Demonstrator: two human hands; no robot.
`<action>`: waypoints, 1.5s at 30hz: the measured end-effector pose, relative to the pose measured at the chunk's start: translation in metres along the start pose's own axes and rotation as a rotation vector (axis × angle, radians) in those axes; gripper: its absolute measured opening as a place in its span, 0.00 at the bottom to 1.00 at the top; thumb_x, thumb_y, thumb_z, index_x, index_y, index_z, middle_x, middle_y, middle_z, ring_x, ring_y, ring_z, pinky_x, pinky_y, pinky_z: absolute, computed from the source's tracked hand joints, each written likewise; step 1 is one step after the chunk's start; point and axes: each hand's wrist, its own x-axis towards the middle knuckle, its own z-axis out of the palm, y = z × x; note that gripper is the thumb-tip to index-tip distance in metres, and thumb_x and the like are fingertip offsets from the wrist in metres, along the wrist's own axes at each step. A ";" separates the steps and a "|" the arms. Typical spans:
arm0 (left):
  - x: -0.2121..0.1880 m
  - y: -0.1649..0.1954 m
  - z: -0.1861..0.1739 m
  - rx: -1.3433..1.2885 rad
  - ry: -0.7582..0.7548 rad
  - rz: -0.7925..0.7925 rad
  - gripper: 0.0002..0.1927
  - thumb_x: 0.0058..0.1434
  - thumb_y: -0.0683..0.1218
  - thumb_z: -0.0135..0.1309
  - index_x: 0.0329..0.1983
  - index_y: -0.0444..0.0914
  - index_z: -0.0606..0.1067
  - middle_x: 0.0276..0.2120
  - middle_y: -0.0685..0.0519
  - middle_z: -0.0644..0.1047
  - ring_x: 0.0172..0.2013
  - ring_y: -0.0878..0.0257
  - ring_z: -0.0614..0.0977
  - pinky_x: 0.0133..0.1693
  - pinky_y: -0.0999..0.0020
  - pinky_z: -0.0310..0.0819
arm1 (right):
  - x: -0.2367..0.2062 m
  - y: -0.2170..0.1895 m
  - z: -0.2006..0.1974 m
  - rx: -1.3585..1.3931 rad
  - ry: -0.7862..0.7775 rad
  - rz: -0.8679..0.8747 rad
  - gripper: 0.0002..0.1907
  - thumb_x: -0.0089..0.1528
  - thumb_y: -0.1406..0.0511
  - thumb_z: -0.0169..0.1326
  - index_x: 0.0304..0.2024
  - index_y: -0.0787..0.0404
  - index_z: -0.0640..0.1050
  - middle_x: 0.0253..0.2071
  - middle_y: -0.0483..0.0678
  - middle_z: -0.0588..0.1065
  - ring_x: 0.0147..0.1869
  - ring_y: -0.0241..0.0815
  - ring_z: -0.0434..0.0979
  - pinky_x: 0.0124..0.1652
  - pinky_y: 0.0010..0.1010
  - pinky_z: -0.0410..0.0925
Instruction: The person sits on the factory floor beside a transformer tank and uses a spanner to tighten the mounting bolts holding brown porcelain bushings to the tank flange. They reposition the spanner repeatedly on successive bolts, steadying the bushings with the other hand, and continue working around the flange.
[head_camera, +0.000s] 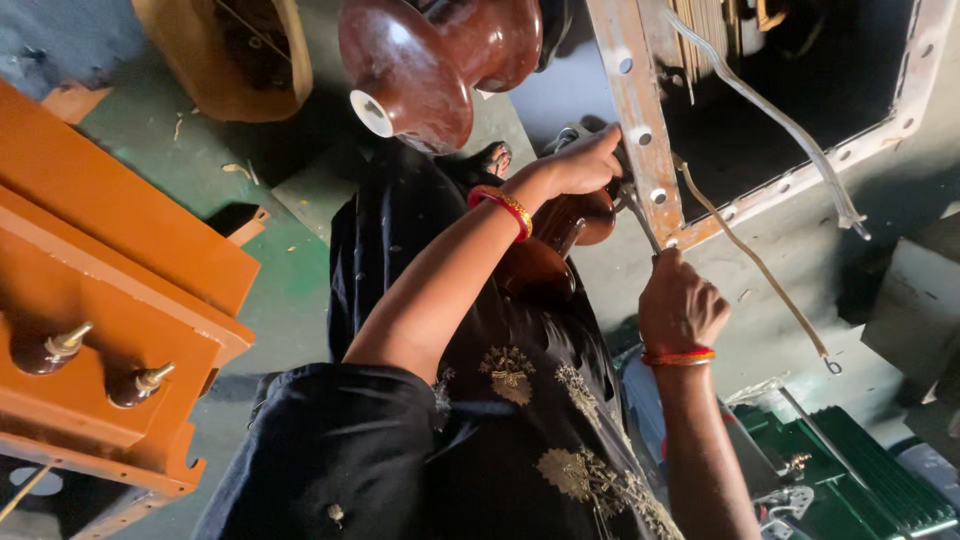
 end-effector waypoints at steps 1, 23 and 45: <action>-0.001 0.002 -0.001 -0.017 0.030 -0.067 0.30 0.57 0.35 0.38 0.66 0.36 0.59 0.47 0.38 0.80 0.47 0.46 0.84 0.46 0.55 0.80 | 0.002 -0.001 -0.016 -0.080 0.041 -0.069 0.10 0.70 0.58 0.46 0.41 0.55 0.75 0.34 0.52 0.82 0.38 0.62 0.82 0.35 0.55 0.69; 0.032 0.008 0.019 0.285 0.098 0.315 0.36 0.56 0.35 0.53 0.69 0.28 0.57 0.59 0.33 0.71 0.60 0.46 0.74 0.57 0.59 0.69 | 0.078 -0.039 -0.094 -0.644 -0.247 -0.367 0.15 0.69 0.62 0.47 0.35 0.57 0.84 0.32 0.54 0.82 0.36 0.53 0.86 0.32 0.42 0.76; 0.020 -0.002 0.010 0.307 -0.077 0.174 0.38 0.52 0.30 0.42 0.68 0.31 0.49 0.55 0.40 0.78 0.57 0.51 0.79 0.54 0.63 0.72 | 0.029 -0.004 0.177 0.485 0.019 0.134 0.12 0.73 0.59 0.42 0.49 0.61 0.68 0.33 0.69 0.77 0.39 0.76 0.76 0.37 0.64 0.65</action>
